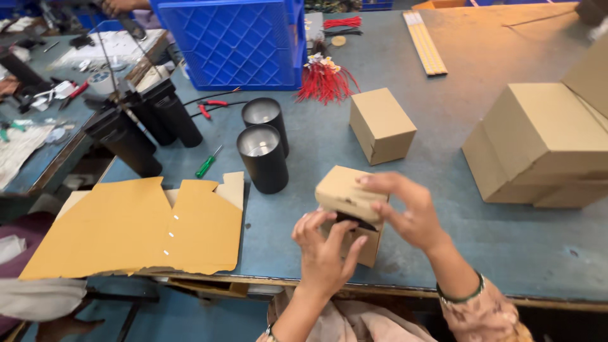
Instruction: The person repeatedly opens small cardboard boxes, places a black cylindrical object wrapped in plastic inside, and closes the box flaps. The packed boxes are stacked on the table. The person handles the boxes and cylinders by hand without using tools.
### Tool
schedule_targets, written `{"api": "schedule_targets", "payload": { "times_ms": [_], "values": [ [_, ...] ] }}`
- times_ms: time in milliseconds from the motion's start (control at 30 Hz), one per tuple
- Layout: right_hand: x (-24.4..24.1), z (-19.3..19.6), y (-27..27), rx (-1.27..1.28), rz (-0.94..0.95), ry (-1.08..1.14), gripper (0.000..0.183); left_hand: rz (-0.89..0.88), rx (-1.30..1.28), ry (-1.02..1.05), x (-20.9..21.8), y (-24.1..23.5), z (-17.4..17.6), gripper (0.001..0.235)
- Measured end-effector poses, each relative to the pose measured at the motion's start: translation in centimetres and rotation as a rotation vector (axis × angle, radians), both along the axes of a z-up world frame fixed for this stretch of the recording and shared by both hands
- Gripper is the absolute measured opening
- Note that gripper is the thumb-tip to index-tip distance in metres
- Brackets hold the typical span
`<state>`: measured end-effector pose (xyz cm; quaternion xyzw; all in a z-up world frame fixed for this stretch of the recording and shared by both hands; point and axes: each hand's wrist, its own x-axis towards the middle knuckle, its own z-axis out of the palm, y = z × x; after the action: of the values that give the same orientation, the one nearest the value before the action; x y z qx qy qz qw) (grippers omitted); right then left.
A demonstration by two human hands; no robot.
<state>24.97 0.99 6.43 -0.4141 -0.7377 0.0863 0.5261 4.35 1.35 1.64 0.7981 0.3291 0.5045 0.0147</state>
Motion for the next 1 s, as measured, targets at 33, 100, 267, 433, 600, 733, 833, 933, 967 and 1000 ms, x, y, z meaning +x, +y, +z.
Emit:
{"api": "schedule_targets", "payload": {
  "times_ms": [33,100,267,433,600,733,833,933,967,1000],
  "values": [
    [-0.3,0.1,-0.3,0.044,-0.018,-0.088,0.029,-0.016,-0.054,-0.003,-0.6,-0.2,-0.6,0.032],
    [-1.1,0.0,-1.2,0.130,-0.055,-0.257,0.028,-0.073,-0.134,-0.019,-1.7,-1.1,-1.8,0.029],
    [-1.3,-0.1,-1.5,0.242,-0.095,-0.297,0.021,-0.227,-0.057,-0.084,-2.5,-1.2,-1.4,0.032],
    [-1.6,-2.0,-2.1,0.304,-0.164,-0.261,0.016,-0.216,-0.077,-0.007,-2.1,0.4,0.1,0.053],
    [-1.4,-3.5,-2.2,0.328,-0.122,-0.285,0.029,-0.174,-0.084,-0.037,-1.6,0.5,-0.3,0.053],
    [-2.1,-5.0,-2.2,0.342,-0.155,-0.191,0.037,-0.176,-0.133,-0.055,-1.4,0.3,-1.6,0.042],
    [-2.6,-5.7,-1.8,0.363,-0.189,-0.164,0.038,-0.219,-0.273,-0.197,-0.7,0.4,-2.2,0.030],
    [-2.8,-6.1,-1.5,0.389,-0.197,-0.141,0.042,-0.279,-0.388,-0.383,0.6,0.2,-2.9,0.025],
    [-2.9,-6.2,-1.5,0.395,-0.211,-0.141,0.044,-0.298,-0.420,-0.448,0.9,0.1,-3.0,0.026],
    [-3.0,-6.3,-1.5,0.400,-0.225,-0.140,0.046,-0.296,-0.458,-0.491,1.0,0.1,-3.2,0.029]
  ]
}}
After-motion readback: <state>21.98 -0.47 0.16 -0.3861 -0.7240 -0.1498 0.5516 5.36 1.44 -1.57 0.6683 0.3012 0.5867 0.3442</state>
